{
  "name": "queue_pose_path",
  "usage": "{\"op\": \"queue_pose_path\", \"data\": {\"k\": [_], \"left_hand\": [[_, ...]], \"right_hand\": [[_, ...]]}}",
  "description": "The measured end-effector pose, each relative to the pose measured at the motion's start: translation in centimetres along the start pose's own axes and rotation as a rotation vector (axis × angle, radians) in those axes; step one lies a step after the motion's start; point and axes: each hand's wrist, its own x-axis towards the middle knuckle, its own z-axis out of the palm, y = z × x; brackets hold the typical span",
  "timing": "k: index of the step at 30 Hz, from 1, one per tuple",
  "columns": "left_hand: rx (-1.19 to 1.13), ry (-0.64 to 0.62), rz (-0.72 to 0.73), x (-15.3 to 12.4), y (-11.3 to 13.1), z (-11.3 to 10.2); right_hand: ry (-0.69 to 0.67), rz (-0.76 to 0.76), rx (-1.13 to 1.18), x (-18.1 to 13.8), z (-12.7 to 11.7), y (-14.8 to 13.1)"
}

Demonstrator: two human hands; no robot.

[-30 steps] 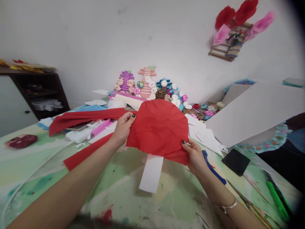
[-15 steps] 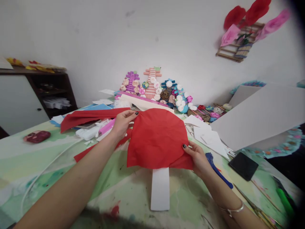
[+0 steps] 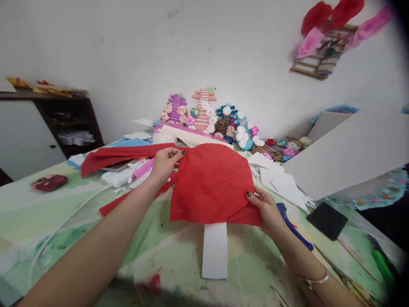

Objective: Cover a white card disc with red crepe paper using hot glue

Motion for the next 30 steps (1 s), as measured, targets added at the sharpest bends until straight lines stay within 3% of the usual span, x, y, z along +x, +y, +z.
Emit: {"op": "queue_pose_path", "data": {"k": [7, 17, 30], "left_hand": [[-0.006, -0.039, -0.079, -0.31, -0.21, 0.31], [-0.237, -0.056, -0.243, -0.54, -0.60, 0.88], [-0.330, -0.053, -0.302, -0.42, -0.25, 0.69]], "right_hand": [[0.015, 0.001, -0.013, -0.09, 0.20, -0.09], [0.046, 0.021, -0.009, -0.22, 0.52, 0.18], [0.022, 0.014, 0.020, -0.19, 0.24, 0.06]]}}
